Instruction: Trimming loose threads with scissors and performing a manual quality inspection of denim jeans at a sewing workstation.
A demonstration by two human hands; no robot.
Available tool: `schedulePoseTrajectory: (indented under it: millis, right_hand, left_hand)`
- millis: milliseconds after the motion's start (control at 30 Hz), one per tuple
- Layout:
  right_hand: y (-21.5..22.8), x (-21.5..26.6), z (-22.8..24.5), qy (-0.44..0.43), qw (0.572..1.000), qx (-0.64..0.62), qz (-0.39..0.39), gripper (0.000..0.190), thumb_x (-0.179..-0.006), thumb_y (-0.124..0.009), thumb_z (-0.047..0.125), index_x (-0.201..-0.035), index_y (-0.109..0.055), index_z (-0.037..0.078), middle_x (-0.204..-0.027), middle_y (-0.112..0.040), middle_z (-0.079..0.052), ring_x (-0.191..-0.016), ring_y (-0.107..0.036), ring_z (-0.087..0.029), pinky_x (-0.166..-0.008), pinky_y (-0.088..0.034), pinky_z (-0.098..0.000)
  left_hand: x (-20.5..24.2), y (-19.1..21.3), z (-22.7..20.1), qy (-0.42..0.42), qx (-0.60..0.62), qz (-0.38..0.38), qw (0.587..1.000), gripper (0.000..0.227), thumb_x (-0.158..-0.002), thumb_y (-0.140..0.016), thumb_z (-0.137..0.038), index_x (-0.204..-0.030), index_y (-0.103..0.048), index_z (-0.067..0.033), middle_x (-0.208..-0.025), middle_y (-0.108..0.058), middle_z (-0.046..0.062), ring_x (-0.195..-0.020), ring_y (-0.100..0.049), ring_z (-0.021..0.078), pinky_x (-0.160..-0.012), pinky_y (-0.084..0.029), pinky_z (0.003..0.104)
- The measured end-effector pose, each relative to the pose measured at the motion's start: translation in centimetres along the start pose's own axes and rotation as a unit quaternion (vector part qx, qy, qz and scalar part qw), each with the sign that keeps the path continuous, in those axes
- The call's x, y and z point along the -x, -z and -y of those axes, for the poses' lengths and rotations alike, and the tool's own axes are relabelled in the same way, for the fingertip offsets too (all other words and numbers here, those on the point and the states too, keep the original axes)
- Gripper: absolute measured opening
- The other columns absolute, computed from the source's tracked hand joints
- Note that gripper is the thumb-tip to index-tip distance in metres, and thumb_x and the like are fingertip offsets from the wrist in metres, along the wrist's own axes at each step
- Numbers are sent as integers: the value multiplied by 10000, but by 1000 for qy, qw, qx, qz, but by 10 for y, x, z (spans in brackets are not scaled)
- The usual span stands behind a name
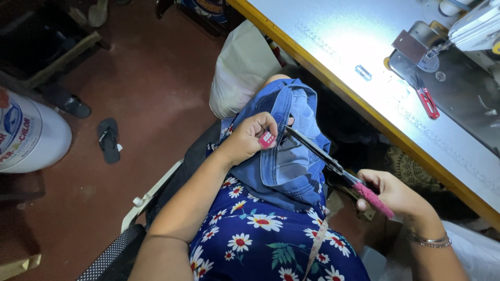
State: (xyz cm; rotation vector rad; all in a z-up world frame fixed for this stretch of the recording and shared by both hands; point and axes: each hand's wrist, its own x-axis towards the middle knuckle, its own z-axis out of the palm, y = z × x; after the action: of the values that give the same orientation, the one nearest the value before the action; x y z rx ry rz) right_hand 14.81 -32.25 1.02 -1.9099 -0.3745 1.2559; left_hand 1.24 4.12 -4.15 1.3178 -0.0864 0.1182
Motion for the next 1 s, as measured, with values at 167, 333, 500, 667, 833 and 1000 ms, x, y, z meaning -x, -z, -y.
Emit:
schedulePoseTrajectory:
  millis: [167, 333, 500, 667, 833, 1000]
  right_hand:
    - [12, -9, -5, 40, 997, 68, 17, 484, -639, -1009, 177, -703, -542, 67, -636, -523, -26, -529, -496, -141, -464, -407, -293]
    - [19, -16, 2, 39, 995, 90, 20, 472, -665, -1010, 61, -687, -539, 71, -617, -538, -22, -515, -524, -131, -448, -418, -288]
    - [22, -15, 18, 14, 986, 168, -11, 535, -673, -1029, 72, -666, -494, 83, -619, -497, -20, -523, -468, -150, -471, -381, -303]
    - [27, -15, 29, 9, 970, 241, -32, 656, -654, -1072, 109, -670, -416, 104, -628, -466, -8, -549, -435, -141, -488, -365, -311]
    - [35, -15, 30, 24, 964, 262, -30, 735, -637, -1092, 118, -682, -359, 129, -639, -401, 18, -556, -392, -124, -500, -325, -303]
    - [31, -11, 44, 6, 969, 247, -29, 759, -668, -1074, 54, -707, -320, 122, -663, -352, 4, -547, -361, -123, -458, -311, -308]
  left_hand:
    - [0, -7, 1, 9, 106, -19, 994, 323, -1029, -562, -354, -767, -529, -168, -805, -555, -19, -953, -617, 81, -808, -431, 218]
    - [2, -11, -11, 42, 17, -61, 997, 422, -975, -545, -480, -798, -637, -108, -962, -585, 54, -897, -574, 144, -841, -484, 286]
    - [5, -10, -2, -18, -85, -100, 991, 379, -906, -746, -163, -656, -463, -194, -661, -412, -86, -869, -651, 67, -809, -485, 247]
    - [4, -4, 14, -33, -40, -70, 996, 339, -885, -673, 44, -1033, -437, -149, -972, -432, -18, -907, -479, 69, -855, -441, 235]
    - [5, 0, 5, -49, -46, -17, 998, 449, -874, -644, 59, -1251, -471, -113, -1228, -503, 39, -1205, -521, 129, -1067, -431, 276]
    - [4, 3, -4, -34, -64, 13, 997, 600, -863, -671, 14, -1402, -437, -106, -1278, -512, 38, -1133, -523, 112, -1034, -455, 283]
